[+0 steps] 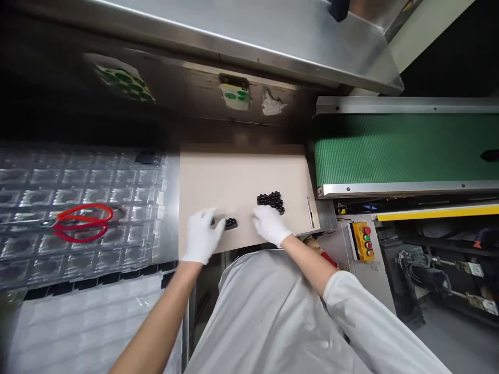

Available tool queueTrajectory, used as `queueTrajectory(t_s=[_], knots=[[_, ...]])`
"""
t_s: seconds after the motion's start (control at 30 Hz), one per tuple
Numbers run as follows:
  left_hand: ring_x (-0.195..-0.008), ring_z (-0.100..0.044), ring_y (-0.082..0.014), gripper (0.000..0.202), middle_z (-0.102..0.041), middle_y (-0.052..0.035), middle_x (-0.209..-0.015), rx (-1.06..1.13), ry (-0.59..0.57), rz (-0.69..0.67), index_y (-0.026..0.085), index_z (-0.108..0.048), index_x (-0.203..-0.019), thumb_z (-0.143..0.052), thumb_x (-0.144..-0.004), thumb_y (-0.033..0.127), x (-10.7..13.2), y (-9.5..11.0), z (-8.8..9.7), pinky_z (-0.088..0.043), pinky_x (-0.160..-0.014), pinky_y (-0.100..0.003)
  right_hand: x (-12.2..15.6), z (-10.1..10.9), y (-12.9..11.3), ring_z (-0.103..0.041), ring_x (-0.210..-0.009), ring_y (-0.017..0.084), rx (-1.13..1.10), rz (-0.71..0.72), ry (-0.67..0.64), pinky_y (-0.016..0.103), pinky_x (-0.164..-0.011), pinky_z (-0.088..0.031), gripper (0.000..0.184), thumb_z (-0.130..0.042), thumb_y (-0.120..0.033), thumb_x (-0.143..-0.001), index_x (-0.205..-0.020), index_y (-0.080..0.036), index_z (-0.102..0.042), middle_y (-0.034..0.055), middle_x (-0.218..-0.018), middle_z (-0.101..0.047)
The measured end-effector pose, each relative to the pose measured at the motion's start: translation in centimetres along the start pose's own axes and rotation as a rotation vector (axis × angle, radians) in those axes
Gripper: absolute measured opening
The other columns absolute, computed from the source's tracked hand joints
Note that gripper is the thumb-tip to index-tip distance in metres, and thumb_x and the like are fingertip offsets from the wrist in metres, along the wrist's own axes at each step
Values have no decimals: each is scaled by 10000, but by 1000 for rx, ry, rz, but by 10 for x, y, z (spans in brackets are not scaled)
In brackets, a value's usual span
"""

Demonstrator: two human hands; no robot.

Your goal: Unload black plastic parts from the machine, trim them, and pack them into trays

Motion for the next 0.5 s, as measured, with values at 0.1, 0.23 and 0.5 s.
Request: queueTrajectory(t_s=[0.1, 0.23, 0.5], knots=[[-1225, -564, -371, 361, -657, -168, -1326, 25, -91, -166, 221, -664, -1310, -519, -990, 306, 0, 68, -40, -407, -1046, -489, 29, 14, 54, -558, -1216, 345, 21, -205, 117, 490, -1069, -421, 416, -443, -200, -1019, -1388, -156, -631, 189, -1338, -650], [-1252, -546, -394, 363, -629, -208, -1367, 74, -207, -264, 181, -678, -1278, -574, -931, 191, -15, 113, -90, -410, -1004, -512, 40, 0, 84, -520, -1246, 385, -21, -290, 134, 525, -1070, -400, 498, -587, -241, -961, -1458, -203, -594, 193, -1395, -614], [-1155, -624, -387, 111, -707, -181, -1032, 369, -285, -77, 184, -682, -942, -693, -832, 191, -12, 84, -120, -428, -1040, -529, 50, -41, 93, -587, -1201, 323, -422, -398, 182, 497, -1103, -402, 286, -652, -205, -918, -1204, -193, -657, 161, -1222, -691]])
Point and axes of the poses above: each hand's wrist, its own x-axis away from the middle knuckle, its own z-axis out of the back of the hand, y = z × x, the point moved 6 cm from there along -x, towards the middle knuckle
